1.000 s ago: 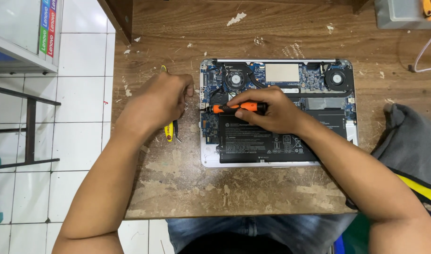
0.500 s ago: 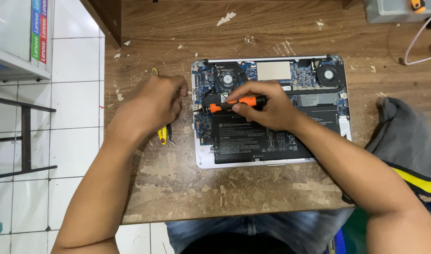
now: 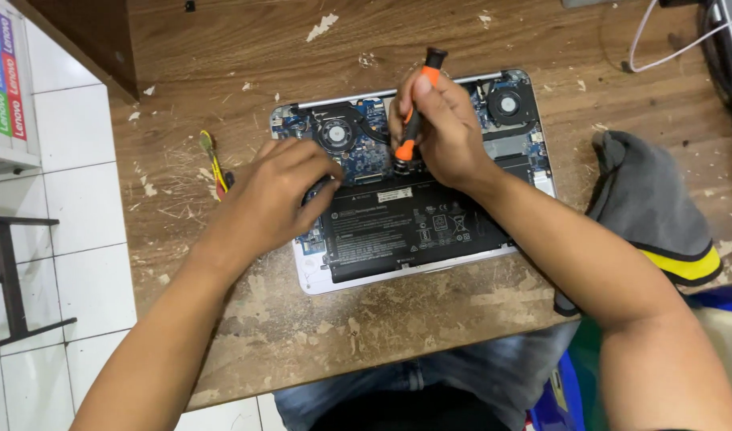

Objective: Unscrewing internal components and removing the battery from a laptop

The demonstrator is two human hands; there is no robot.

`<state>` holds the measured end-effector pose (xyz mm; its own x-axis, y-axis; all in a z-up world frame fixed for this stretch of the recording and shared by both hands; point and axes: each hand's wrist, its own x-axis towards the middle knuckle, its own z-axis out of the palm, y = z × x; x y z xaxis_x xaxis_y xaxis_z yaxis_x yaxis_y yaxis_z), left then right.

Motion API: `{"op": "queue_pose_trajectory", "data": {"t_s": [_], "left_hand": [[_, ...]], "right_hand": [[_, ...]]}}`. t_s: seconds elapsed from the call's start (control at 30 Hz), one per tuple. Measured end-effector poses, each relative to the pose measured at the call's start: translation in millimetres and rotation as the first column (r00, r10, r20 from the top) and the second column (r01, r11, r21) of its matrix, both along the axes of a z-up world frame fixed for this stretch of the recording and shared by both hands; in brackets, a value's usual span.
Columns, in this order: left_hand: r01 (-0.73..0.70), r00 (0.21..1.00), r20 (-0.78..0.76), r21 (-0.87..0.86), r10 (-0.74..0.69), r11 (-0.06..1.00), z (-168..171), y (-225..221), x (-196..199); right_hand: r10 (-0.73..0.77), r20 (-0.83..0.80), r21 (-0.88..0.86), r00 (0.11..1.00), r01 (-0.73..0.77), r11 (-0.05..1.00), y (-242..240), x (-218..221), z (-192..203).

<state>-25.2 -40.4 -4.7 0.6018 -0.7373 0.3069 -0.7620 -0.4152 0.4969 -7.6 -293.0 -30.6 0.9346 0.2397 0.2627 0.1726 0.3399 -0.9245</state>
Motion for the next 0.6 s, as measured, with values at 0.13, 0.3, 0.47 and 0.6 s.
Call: {"op": "queue_pose_trajectory", "data": {"t_s": [0.13, 0.3, 0.47, 0.6], "left_hand": [[0.039, 0.999, -0.023, 0.047, -0.038, 0.998, -1.0, -3.6, 1.9], [0.041, 0.999, -0.023, 0.073, -0.04, 0.996, -2.3, -6.9, 0.8], [0.048, 0.998, -0.041, 0.109, -0.044, 0.993, 1.8, -7.6, -0.5], [0.09, 0.996, -0.028, 0.131, -0.087, 0.987, 1.1, -10.8, -3.0]], "right_hand": [[0.088, -0.072, 0.144, 0.994, -0.077, 0.987, -16.5, 13.1, 19.2], [0.164, -0.151, 0.154, 0.975, -0.14, 0.978, -37.3, 25.8, 24.1], [0.3, -0.168, 0.182, 0.939, -0.27, 0.946, -32.0, 21.3, 34.2], [0.368, -0.145, 0.171, 0.918, -0.343, 0.924, -30.6, 19.5, 41.5]]}}
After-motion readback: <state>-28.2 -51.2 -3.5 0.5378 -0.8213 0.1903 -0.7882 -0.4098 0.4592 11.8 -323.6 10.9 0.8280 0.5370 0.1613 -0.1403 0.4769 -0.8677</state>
